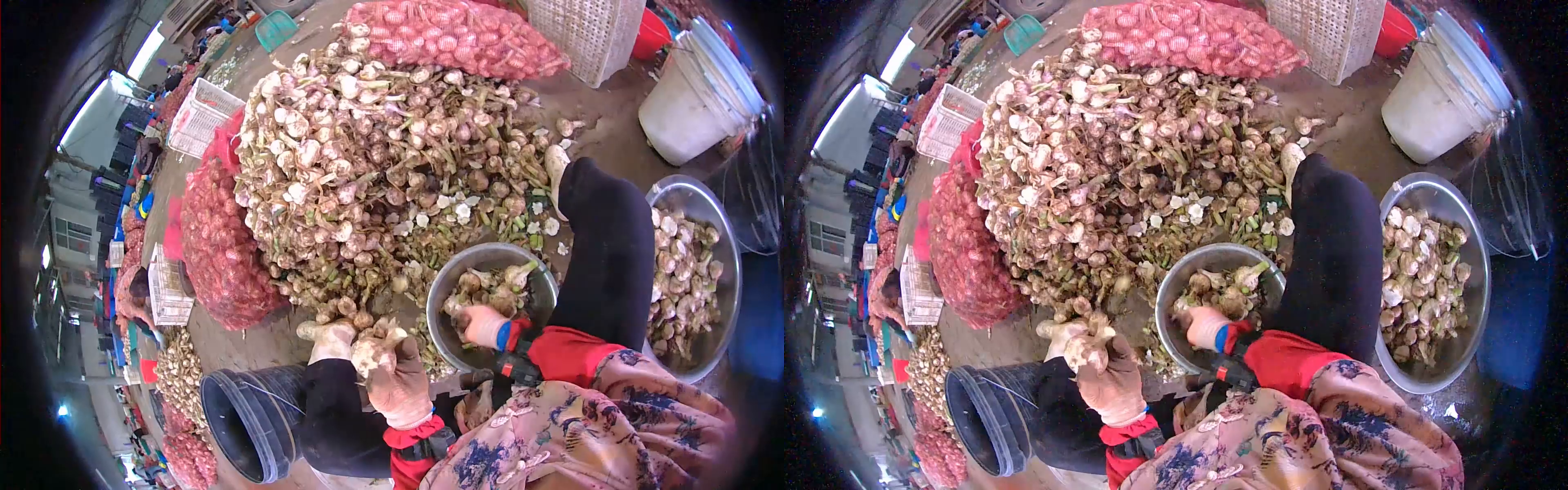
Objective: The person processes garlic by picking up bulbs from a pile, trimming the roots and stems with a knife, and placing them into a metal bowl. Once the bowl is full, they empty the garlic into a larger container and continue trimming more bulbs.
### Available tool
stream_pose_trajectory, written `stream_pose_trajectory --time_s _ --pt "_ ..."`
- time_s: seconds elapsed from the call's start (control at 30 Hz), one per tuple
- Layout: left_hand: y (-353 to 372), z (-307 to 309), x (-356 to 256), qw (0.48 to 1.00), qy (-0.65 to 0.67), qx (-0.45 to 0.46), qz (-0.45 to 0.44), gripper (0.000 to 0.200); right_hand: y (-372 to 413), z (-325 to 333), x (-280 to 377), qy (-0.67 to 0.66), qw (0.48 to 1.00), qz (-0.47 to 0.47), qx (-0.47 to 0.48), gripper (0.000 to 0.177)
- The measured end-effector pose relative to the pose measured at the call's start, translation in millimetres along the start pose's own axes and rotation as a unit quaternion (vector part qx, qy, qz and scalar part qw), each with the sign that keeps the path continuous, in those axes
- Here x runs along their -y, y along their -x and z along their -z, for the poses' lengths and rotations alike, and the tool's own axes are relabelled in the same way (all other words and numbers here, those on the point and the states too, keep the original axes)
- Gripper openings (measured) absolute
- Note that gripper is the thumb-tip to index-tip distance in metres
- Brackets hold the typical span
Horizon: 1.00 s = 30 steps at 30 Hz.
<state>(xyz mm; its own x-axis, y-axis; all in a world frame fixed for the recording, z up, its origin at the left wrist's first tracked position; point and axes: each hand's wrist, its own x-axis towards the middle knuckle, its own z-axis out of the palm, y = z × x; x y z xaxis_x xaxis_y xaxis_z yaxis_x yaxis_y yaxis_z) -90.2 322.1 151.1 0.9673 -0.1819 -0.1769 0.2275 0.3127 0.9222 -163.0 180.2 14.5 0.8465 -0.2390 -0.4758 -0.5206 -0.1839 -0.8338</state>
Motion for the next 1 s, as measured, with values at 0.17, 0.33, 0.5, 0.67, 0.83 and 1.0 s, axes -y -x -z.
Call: stream_pose_trajectory --time_s 0.17,0.33,0.5,0.67,0.83,1.0 --pt "-19.2 15.8 26.7 0.961 -0.134 0.228 0.085 0.031 -3.3 39.5 36.0 -0.185 0.967 0.039 -0.171 0.017" --pt "-68.6 53.8 59.2 0.837 -0.459 0.207 0.212 0.041 6.5 68.9 53.4 -0.359 0.910 0.029 -0.205 0.030" --pt "-79.8 97.9 140.4 0.439 -0.758 0.346 0.337 0.064 0.6 70.1 57.5 -0.361 0.916 0.003 -0.176 0.023" --pt "-65.6 145.2 224.0 0.342 -0.761 0.480 0.273 0.045 -0.1 71.5 60.9 -0.449 0.878 -0.022 -0.164 0.020" --pt "-99.5 94.4 154.0 0.421 -0.792 0.254 0.361 0.046 -7.2 68.9 50.5 -0.449 0.878 -0.030 -0.163 0.022" --pt "-135.3 81.7 -4.9 0.734 -0.668 0.110 -0.055 0.039 -6.4 54.8 56.8 -0.411 0.899 -0.010 -0.150 0.024"
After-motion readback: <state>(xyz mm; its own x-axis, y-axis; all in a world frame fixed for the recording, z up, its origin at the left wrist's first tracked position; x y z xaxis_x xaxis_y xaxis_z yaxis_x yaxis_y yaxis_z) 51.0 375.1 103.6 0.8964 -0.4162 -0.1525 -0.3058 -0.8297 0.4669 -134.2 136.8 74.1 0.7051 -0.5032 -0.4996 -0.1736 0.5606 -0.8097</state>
